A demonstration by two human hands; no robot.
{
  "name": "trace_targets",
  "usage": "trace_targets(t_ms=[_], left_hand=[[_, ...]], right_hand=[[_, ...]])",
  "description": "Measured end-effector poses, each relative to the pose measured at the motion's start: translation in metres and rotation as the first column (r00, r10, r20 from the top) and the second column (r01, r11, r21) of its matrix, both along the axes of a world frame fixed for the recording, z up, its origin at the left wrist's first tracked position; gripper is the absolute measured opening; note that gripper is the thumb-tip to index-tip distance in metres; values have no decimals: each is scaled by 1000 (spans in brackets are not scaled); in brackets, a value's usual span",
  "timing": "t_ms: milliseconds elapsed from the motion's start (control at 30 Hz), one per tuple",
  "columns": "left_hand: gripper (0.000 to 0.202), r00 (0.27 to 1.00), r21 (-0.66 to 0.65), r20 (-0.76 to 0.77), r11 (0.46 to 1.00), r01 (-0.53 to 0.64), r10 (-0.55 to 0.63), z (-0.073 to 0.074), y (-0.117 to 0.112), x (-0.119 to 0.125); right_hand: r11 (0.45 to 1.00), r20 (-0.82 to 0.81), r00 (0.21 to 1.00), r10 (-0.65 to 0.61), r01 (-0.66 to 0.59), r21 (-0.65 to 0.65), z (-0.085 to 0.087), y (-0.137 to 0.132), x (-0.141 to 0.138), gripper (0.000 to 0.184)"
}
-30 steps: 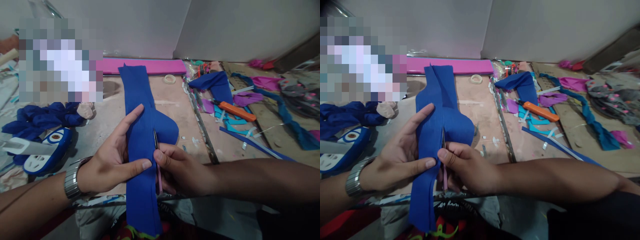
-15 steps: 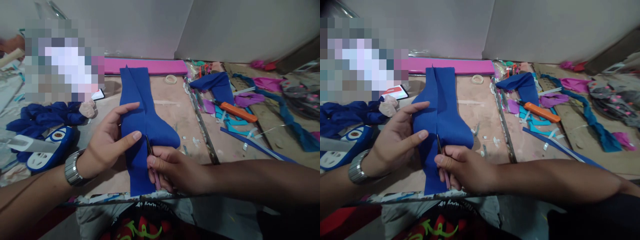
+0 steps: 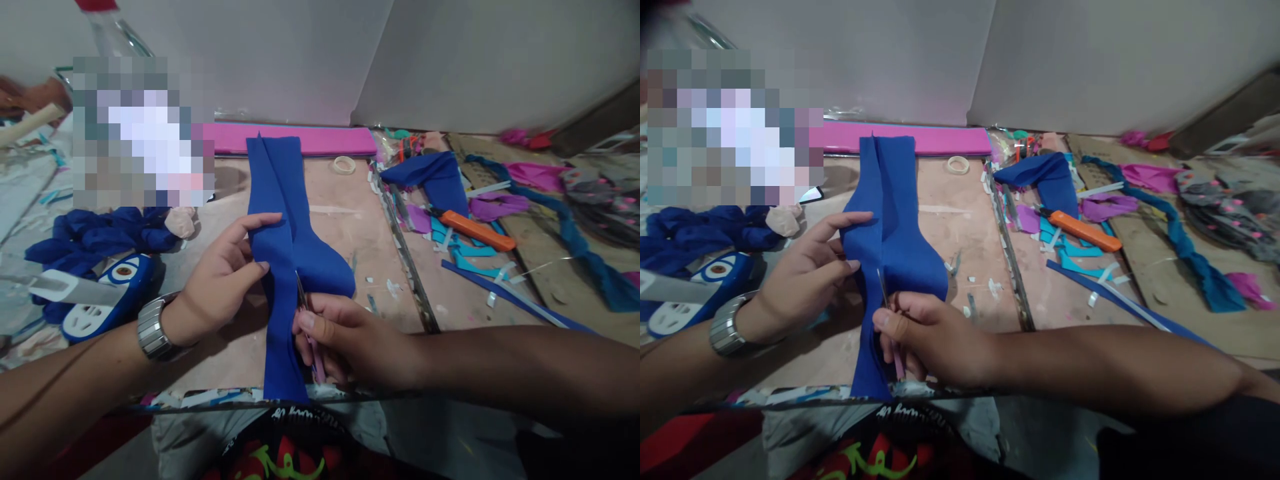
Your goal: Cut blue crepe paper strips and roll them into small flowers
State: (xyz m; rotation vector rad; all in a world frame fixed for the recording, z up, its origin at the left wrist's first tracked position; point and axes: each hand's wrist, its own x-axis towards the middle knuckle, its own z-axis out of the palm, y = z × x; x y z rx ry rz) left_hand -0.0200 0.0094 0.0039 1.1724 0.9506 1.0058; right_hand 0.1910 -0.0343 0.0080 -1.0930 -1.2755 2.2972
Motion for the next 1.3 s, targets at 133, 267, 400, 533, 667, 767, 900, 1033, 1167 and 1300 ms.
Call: trace_targets(t_ms=[133, 267, 400, 533, 667, 767, 900, 1033, 1167, 1300], left_hand=[[60, 1000, 2, -24, 1000, -5, 5, 2, 5, 1], [61, 999, -37, -4, 998, -50, 49, 1, 7, 2], [65, 995, -90, 50, 993, -83, 88, 1, 6, 1], [67, 988, -89, 116, 992, -90, 100, 2, 2, 1], [74, 973, -82, 217, 995, -59, 75, 4, -2, 2], [80, 954, -92, 298, 996, -4, 31, 10, -7, 4], [81, 950, -103, 310, 994, 48, -14, 14, -13, 6], [67, 984, -130, 177, 990, 56, -32, 8, -13, 4], [43, 999, -22, -51, 1000, -15, 14, 1, -6, -1], [47, 962, 148, -256, 987, -56, 93, -3, 1, -3]], right_hand=[[993, 34, 993, 117, -116, -5, 7, 2, 0, 50], [973, 46, 973, 226, -228, 48, 27, 1, 4, 49], [991, -36, 999, 12, -7, 137, 40, 14, 12, 46], [852, -92, 923, -374, 381, 359, 29, 59, 18, 44], [831, -16, 858, -513, 501, 241, 8, 86, 15, 31], [865, 32, 868, -495, 489, 117, 2, 74, 6, 28], [871, -28, 871, -491, 490, -21, 6, 54, -4, 41], [840, -106, 847, -521, 530, 113, 11, 67, -4, 38], [815, 19, 881, -473, 429, 390, 13, 84, 1, 37], [703, 166, 938, -304, 103, 703, 23, 77, 0, 30]])
